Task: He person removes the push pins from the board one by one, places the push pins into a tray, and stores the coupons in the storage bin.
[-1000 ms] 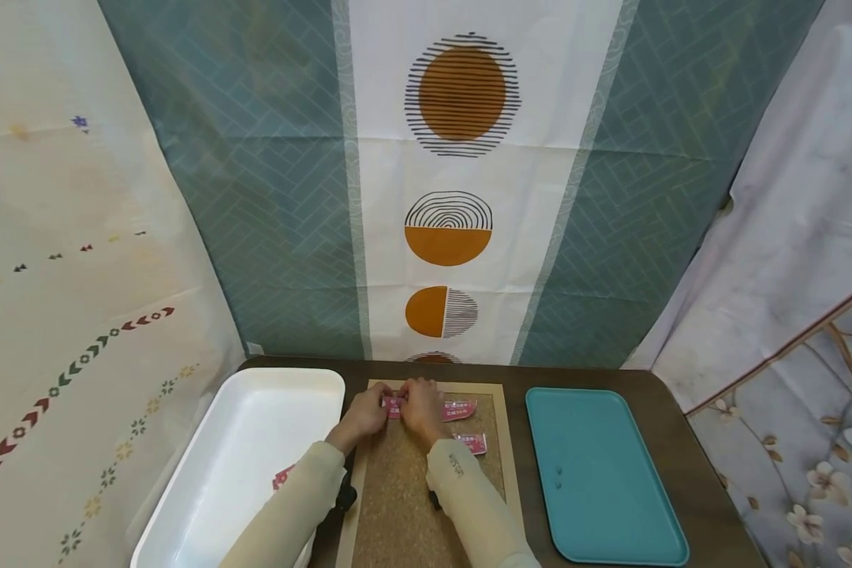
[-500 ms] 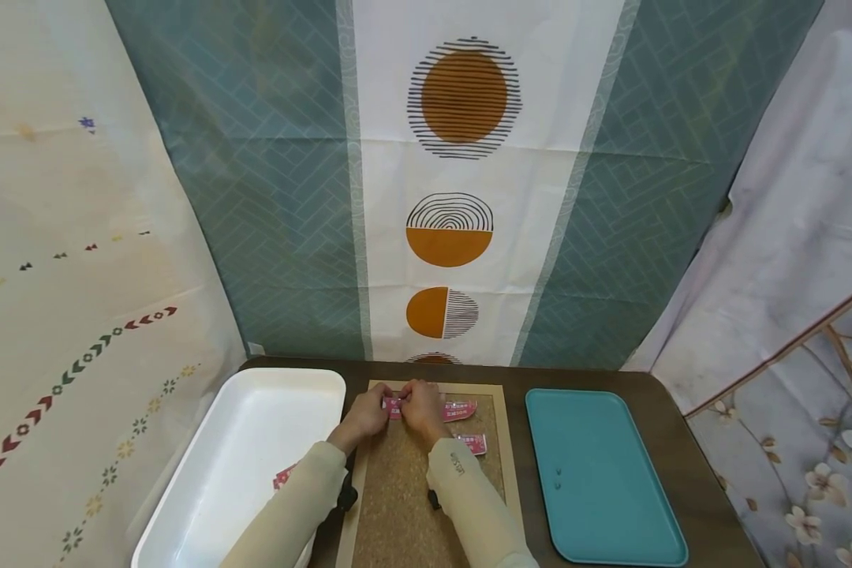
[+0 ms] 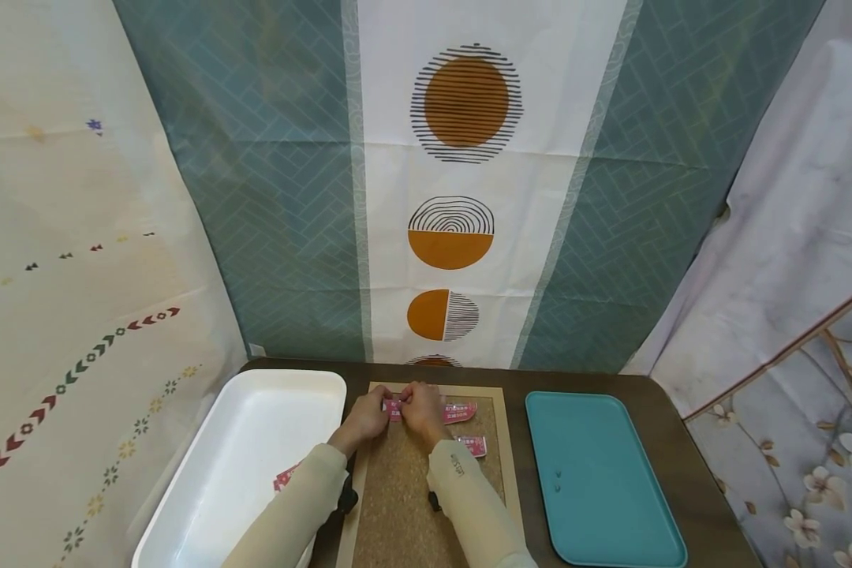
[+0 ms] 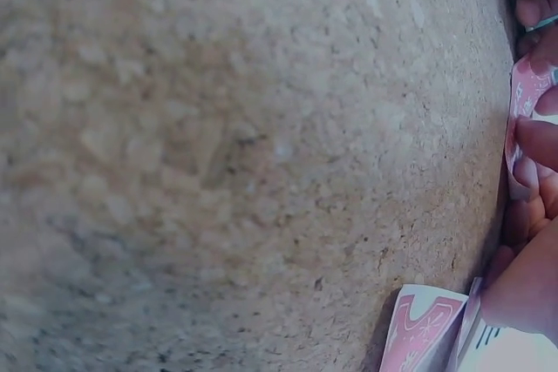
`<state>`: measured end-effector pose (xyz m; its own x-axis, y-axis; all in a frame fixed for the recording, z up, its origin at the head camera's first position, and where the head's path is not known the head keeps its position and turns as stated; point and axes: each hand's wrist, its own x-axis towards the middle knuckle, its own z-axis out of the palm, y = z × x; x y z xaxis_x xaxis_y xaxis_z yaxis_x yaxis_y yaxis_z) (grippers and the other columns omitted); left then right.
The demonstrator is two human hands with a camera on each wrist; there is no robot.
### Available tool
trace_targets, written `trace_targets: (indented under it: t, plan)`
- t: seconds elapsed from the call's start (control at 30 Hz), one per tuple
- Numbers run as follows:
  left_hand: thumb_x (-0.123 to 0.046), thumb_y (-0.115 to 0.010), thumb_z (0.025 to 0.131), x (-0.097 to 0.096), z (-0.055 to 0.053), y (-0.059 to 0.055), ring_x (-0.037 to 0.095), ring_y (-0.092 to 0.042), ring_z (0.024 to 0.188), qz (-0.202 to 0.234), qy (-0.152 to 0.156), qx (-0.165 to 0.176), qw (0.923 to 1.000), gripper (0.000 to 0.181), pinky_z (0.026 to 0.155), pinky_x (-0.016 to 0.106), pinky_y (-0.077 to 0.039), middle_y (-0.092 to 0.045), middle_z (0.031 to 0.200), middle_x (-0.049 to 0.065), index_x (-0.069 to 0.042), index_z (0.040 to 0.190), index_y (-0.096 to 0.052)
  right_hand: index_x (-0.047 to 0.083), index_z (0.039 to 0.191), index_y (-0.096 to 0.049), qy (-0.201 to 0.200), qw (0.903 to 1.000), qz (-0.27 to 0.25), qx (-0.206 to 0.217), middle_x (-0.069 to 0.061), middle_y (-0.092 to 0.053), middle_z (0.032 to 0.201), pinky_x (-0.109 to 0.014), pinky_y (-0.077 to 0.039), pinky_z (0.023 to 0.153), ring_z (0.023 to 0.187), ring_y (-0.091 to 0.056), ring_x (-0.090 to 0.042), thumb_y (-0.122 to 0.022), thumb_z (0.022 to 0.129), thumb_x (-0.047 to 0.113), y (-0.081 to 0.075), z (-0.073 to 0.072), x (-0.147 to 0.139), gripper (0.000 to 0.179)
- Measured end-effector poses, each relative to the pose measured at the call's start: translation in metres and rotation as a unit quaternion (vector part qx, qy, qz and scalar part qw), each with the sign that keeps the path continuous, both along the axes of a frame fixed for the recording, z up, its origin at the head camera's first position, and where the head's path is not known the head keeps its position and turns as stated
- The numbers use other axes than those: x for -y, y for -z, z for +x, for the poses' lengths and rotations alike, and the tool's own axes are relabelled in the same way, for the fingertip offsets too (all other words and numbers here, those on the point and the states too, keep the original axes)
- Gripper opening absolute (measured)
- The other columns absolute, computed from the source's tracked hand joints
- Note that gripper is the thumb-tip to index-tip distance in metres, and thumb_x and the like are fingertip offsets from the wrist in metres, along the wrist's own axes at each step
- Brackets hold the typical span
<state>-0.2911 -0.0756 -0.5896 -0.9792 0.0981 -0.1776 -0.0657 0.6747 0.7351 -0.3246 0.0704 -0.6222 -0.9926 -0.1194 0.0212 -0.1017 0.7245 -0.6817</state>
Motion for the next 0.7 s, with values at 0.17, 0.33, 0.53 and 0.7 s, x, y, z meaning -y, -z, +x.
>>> trace_targets:
  t: [0.17,0.33,0.53,0.7]
  plan:
    - [0.000,-0.065,0.097,-0.0005,0.0002,-0.0014,0.029,-0.062,0.089,0.003,-0.003,0.003,1.0000,0.032,0.085,0.047,-0.060,-0.067,0.106,0.017,-0.001,0.128,-0.059,0.012,0.094,-0.074,0.004,0.9997,-0.018,0.016,0.001,-0.068,0.082,-0.040,-0.049,0.083,0.079,-0.060,-0.018,-0.078,0.094,0.012,0.0017,-0.0037,-0.0005,0.004]
    - [-0.002,-0.065,0.098,-0.0009,-0.0006,0.0002,0.028,-0.061,0.088,0.000,-0.003,0.003,1.0000,0.031,0.084,0.047,-0.060,-0.066,0.104,0.016,-0.001,0.128,-0.059,0.013,0.091,-0.075,0.006,0.9996,-0.022,0.019,0.002,-0.067,0.082,-0.042,-0.047,0.085,0.080,-0.059,-0.018,-0.079,0.095,0.015,0.0010,-0.0036,-0.0013,0.006]
    - [0.000,-0.065,0.096,-0.0003,-0.0010,0.0031,0.029,-0.061,0.088,-0.005,0.000,-0.006,1.0000,0.032,0.084,0.047,-0.058,-0.066,0.103,0.016,0.000,0.128,-0.059,0.014,0.089,-0.075,0.006,0.9998,-0.014,0.014,0.001,-0.067,0.082,-0.047,-0.044,0.089,0.082,-0.059,-0.020,-0.079,0.096,0.016,-0.0013,-0.0004,-0.0004,0.008]
    - [0.000,-0.067,0.095,-0.0006,-0.0023,0.0064,0.028,-0.061,0.089,-0.005,0.000,-0.002,1.0000,0.033,0.086,0.047,-0.058,-0.066,0.104,0.016,-0.001,0.128,-0.059,0.014,0.089,-0.075,0.009,0.9998,-0.015,0.009,0.001,-0.069,0.085,-0.050,-0.043,0.094,0.086,-0.060,-0.021,-0.079,0.095,0.015,-0.0002,0.0009,-0.0001,0.008]
